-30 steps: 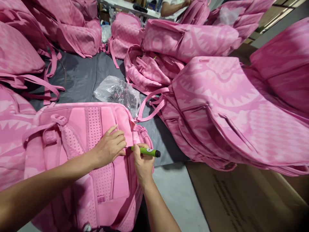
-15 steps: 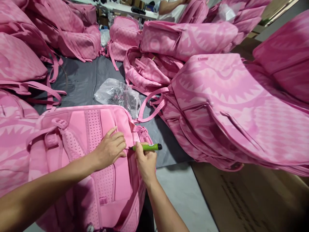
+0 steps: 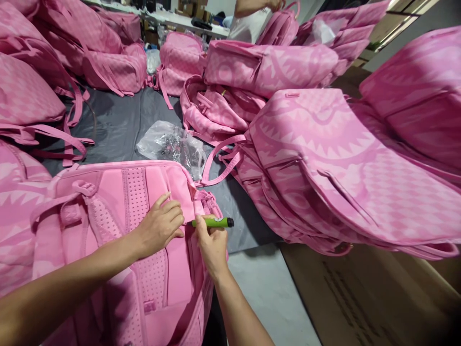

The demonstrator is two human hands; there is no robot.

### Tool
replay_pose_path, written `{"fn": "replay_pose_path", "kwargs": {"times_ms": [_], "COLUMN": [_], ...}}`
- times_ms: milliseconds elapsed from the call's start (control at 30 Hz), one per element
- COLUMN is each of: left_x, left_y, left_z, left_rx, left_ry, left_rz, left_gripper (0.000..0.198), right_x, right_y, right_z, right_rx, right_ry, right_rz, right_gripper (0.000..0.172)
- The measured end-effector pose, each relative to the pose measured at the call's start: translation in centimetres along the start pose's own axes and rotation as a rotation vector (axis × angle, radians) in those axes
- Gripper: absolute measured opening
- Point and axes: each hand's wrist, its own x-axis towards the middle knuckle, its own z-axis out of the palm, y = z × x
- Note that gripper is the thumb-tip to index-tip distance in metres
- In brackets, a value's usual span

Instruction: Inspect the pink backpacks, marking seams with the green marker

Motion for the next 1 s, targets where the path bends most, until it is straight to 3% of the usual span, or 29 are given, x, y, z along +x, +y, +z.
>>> {"fn": "replay_pose_path", "kwargs": {"times_ms": [267, 533, 633, 733, 800, 900, 1000], "left_x": [0.3, 0.3, 0.2, 0.8, 1.2, 1.1, 0.1], "left_y": [0.3, 0.8, 1.3, 2.6, 4.1, 7.5, 11.3], "left_z": [-0.3, -0.9, -1.9, -4.5, -7.3, -12.5, -16.6], "left_rx": [-0.016, -0.034, 0.016, 0.131, 0.196, 0.262, 0.266], "left_ry": [-0.018, 0.075, 0.089, 0.127, 0.204, 0.294, 0.388], "left_rz": [-0.011, 0.042, 0.07, 0.164, 0.236, 0.288, 0.193], "left_gripper": [0.014, 0.01, 0.01, 0.014, 0.02, 0.028, 0.032], "right_x": [0.0, -0.4, -1.2, -2.4, -3.6, -5.9, -7.3], "right_y": [0.2, 0.3, 0.0, -1.3, -3.2, -7.8, -13.1], "right_z": [-0.1, -0.3, -0.6, -1.3, -2.2, -4.2, -6.5], "right_rx": [0.059, 0.069, 0.06, 0.142, 0.301, 0.496, 0.566], "right_ry": [-0.03, -0.036, -0.036, -0.077, -0.114, -0.239, -0.376], "right_rz": [0.055, -0.097, -0.162, -0.171, -0.104, -0.084, -0.224], "right_gripper": [0.035, 0.029, 0.027, 0.038, 0.039, 0.041, 0.04]}}
